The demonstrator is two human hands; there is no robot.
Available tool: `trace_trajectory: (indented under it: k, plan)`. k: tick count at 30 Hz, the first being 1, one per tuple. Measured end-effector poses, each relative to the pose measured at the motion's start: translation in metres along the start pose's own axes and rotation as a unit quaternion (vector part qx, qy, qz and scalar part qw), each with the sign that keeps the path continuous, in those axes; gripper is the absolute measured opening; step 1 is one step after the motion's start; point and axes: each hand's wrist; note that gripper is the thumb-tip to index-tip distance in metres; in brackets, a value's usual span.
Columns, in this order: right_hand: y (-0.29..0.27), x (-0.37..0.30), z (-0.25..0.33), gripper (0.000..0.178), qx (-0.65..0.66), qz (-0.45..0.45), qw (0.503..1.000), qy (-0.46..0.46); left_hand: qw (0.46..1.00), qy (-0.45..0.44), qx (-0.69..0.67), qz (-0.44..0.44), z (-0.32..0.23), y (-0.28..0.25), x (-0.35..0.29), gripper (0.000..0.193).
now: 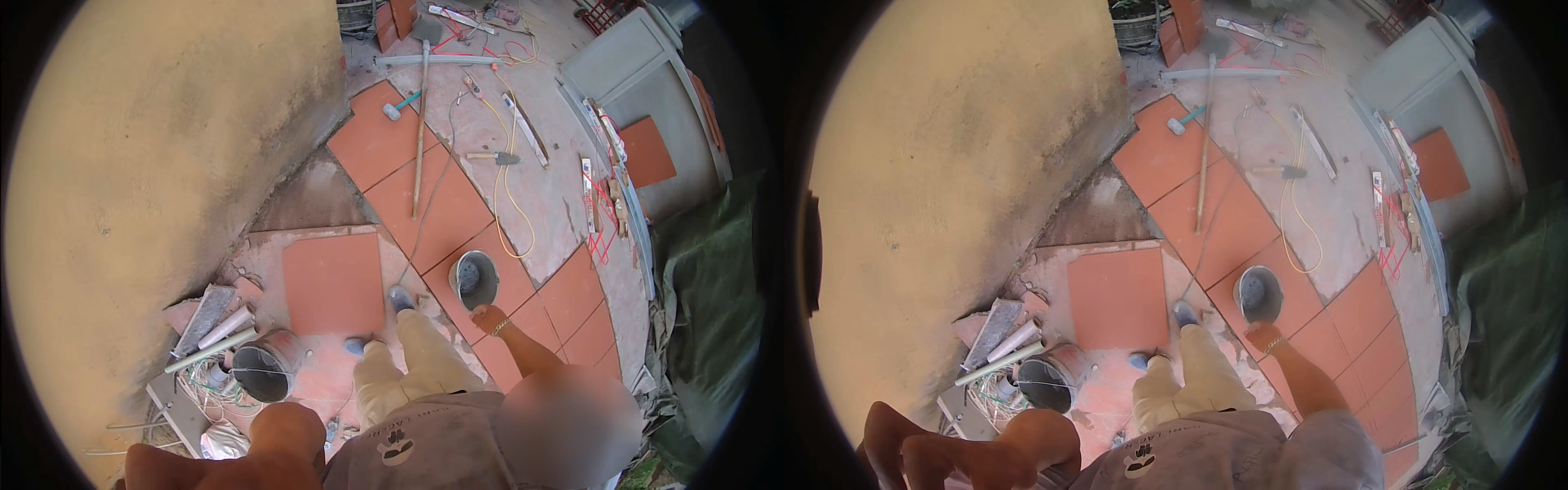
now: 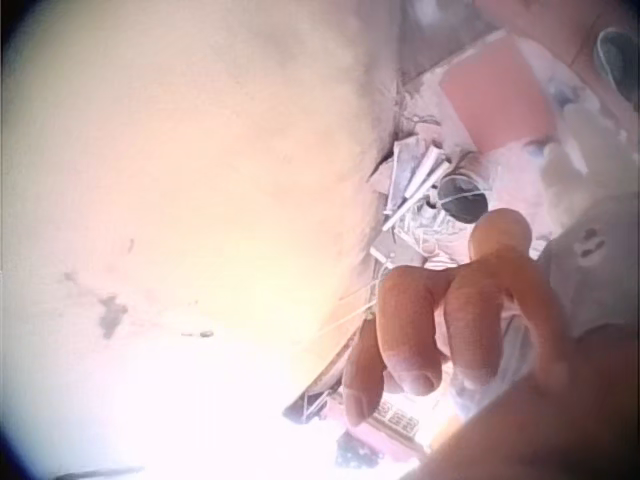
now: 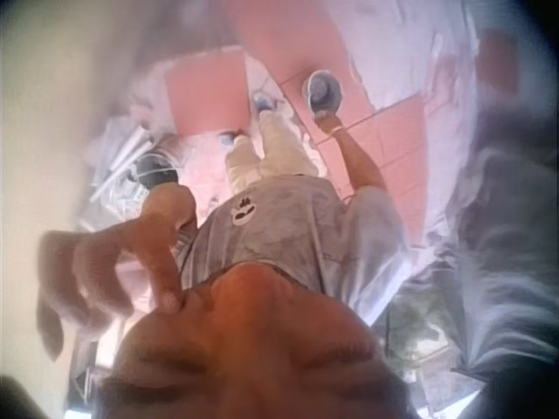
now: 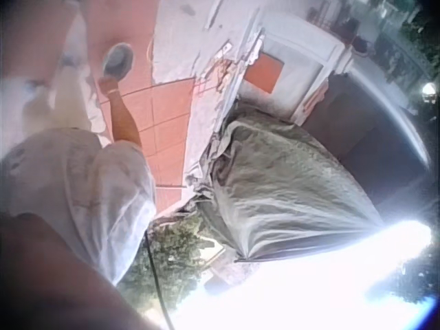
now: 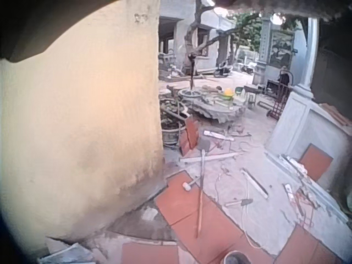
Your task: The person walks through a cluttered outdoor construction area, picks up a red floor tile, and places it on the ground. They then use a tape measure and a marker to measure and mark the tile multiple times.
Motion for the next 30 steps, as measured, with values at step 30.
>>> trace_trajectory:
  k: [30]
  plan:
    - [0.057, -0.194, 0.018, 0.036, 0.082, -0.100, 0.988, 0.086, 0.742, -0.203, 0.631, -0.101, 0.033, 0.054, -0.229, 0.052]
Point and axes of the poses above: each hand's wrist, its own x-axis towards the middle knuckle, its own y-axis out of the palm, z = x × y, and after that the axes turned 14 degrees about -y, right-handed
